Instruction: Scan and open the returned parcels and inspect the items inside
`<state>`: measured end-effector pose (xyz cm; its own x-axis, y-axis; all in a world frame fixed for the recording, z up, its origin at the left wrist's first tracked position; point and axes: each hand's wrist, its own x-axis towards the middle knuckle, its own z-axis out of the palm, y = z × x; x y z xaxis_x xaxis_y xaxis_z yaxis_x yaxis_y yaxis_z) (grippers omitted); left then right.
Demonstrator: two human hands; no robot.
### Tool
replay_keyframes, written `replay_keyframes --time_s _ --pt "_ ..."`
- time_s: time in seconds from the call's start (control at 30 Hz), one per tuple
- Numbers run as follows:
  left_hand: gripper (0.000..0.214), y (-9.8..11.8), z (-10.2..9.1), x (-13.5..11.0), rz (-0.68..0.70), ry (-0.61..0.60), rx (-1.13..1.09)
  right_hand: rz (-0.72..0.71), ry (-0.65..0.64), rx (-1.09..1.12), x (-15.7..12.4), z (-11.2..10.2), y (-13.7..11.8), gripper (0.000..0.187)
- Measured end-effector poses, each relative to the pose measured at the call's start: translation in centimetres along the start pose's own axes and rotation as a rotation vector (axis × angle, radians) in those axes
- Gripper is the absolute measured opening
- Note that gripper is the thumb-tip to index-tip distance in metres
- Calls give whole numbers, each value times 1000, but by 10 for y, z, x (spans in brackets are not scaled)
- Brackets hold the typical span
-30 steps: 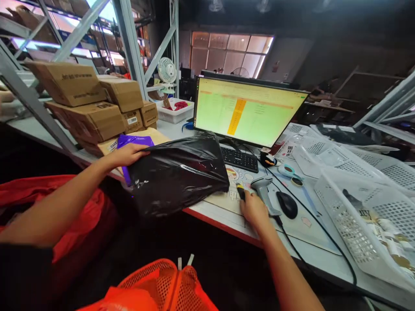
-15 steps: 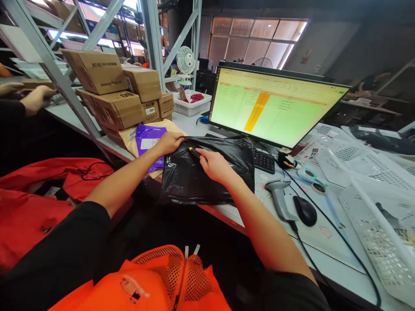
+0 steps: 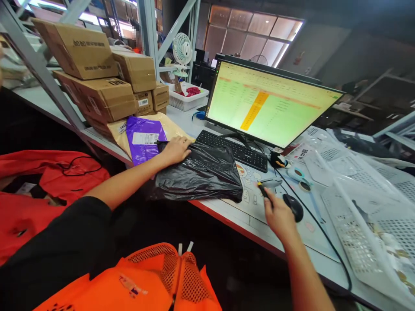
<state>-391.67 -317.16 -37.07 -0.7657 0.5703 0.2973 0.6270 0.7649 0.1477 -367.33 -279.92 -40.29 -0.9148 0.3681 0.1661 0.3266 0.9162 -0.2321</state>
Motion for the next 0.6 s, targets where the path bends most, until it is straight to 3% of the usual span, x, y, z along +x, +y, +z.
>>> replay_keyframes --time_s 0.1,0.2,0.33,0.43,0.53,0.6 --pt "42 24 13 -14 294 -140 35 54 -32 -106 -2 36 -18 60" --pt "31 32 23 -27 351 -148 91 35 -35 -175 3 49 -28 59" --pt "24 34 23 -29 437 -73 84 -68 166 -15 26 22 -44 56" --pt "32 35 20 -27 469 -26 49 -305 246 155 48 3 -84 52" --pt "36 34 16 -28 495 27 -2 -612 18 201 72 10 -134 54" --pt "37 32 10 -34 506 61 -54 -688 -208 187 89 27 -158 57"
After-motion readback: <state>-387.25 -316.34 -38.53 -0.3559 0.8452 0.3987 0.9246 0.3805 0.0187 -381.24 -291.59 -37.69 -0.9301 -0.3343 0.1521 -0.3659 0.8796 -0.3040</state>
